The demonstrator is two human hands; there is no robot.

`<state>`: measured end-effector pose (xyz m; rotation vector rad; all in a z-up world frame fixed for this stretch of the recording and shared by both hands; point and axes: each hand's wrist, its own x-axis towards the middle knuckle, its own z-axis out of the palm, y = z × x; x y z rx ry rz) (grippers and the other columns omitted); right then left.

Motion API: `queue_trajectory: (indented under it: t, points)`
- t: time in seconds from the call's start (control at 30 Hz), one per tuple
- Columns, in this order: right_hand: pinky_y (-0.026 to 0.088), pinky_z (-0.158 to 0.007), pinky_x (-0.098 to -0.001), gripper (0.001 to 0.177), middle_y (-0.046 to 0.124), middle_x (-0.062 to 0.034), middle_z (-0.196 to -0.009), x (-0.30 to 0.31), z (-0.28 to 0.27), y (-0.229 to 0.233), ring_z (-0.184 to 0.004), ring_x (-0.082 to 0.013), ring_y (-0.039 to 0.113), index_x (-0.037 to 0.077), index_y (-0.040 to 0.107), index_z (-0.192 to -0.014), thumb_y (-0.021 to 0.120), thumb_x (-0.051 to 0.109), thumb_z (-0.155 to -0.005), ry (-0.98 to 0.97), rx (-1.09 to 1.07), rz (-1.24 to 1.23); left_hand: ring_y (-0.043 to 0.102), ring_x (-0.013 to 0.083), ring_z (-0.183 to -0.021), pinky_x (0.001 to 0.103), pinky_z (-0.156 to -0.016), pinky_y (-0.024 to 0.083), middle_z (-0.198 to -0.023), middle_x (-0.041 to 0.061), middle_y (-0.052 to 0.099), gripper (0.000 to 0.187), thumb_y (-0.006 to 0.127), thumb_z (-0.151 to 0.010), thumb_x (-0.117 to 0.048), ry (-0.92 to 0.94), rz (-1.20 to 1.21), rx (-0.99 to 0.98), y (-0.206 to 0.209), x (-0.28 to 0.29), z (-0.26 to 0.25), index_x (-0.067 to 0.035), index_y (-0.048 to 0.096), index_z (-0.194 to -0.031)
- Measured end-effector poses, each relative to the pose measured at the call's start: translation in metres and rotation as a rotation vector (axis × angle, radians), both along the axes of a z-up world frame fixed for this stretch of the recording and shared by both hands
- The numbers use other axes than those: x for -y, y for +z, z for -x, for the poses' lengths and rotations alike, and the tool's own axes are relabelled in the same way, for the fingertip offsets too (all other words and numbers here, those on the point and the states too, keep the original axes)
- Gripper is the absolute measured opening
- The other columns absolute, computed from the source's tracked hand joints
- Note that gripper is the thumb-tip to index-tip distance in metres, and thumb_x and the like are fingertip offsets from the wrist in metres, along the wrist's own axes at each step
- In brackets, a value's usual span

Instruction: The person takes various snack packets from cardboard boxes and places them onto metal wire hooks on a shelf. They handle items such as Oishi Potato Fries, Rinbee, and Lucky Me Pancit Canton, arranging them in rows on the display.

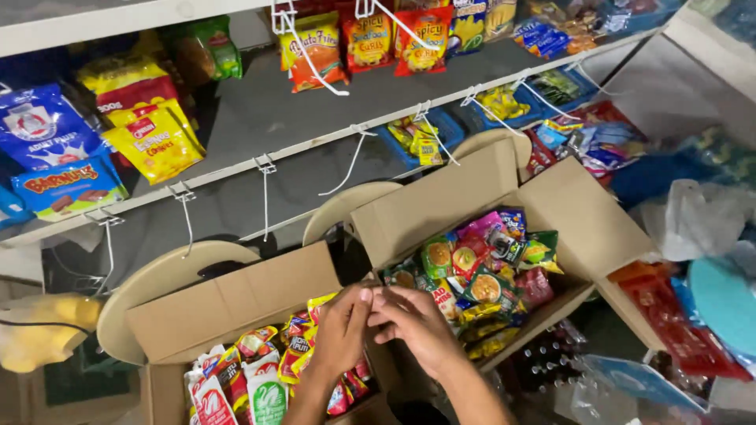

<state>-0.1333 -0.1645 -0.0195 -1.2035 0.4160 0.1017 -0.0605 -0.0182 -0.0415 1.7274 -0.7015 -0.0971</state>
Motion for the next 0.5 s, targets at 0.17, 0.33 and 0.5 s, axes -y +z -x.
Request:
queue_trajectory:
  t: [0.17, 0.33, 0.5]
  points:
    - [0.057, -0.063, -0.03, 0.034, 0.076, -0.0068, -0.103, 0.059, 0.029, -0.049, -0.079, -0.0184, 0.071, 0.003, 0.066, -0.123, 0.061, 0.025, -0.097, -0.149, -0.087, 0.164, 0.069, 0.0292, -0.07, 0.041, -0.07, 0.055, -0.075, 0.018, 0.072, 0.037, 0.052, -0.102, -0.033, -0.047, -0.275, -0.413, -0.034, 0.045, 0.019, -0.002, 0.072, -0.105]
    - [0.058, -0.069, -0.0289, 0.034, 0.074, -0.0054, -0.108, 0.119, 0.059, -0.085, -0.087, -0.0142, 0.071, 0.008, 0.062, -0.128, 0.062, 0.025, -0.098, -0.251, -0.076, 0.288, 0.07, 0.0183, -0.08, 0.038, -0.073, 0.054, -0.089, 0.014, 0.074, 0.032, 0.061, -0.095, -0.025, -0.117, -0.166, -0.254, -0.081, 0.088, 0.032, -0.001, 0.068, -0.114]
    - [0.057, -0.07, -0.0279, 0.038, 0.074, -0.0043, -0.11, 0.176, 0.092, -0.097, -0.089, -0.0125, 0.071, 0.01, 0.061, -0.13, 0.062, 0.028, -0.097, -0.238, -0.112, 0.293, 0.066, 0.0193, -0.073, 0.036, -0.068, 0.056, -0.086, 0.011, 0.072, 0.027, 0.059, -0.096, -0.022, -0.166, -0.131, -0.58, -0.107, 0.137, 0.049, 0.0, 0.069, -0.108]
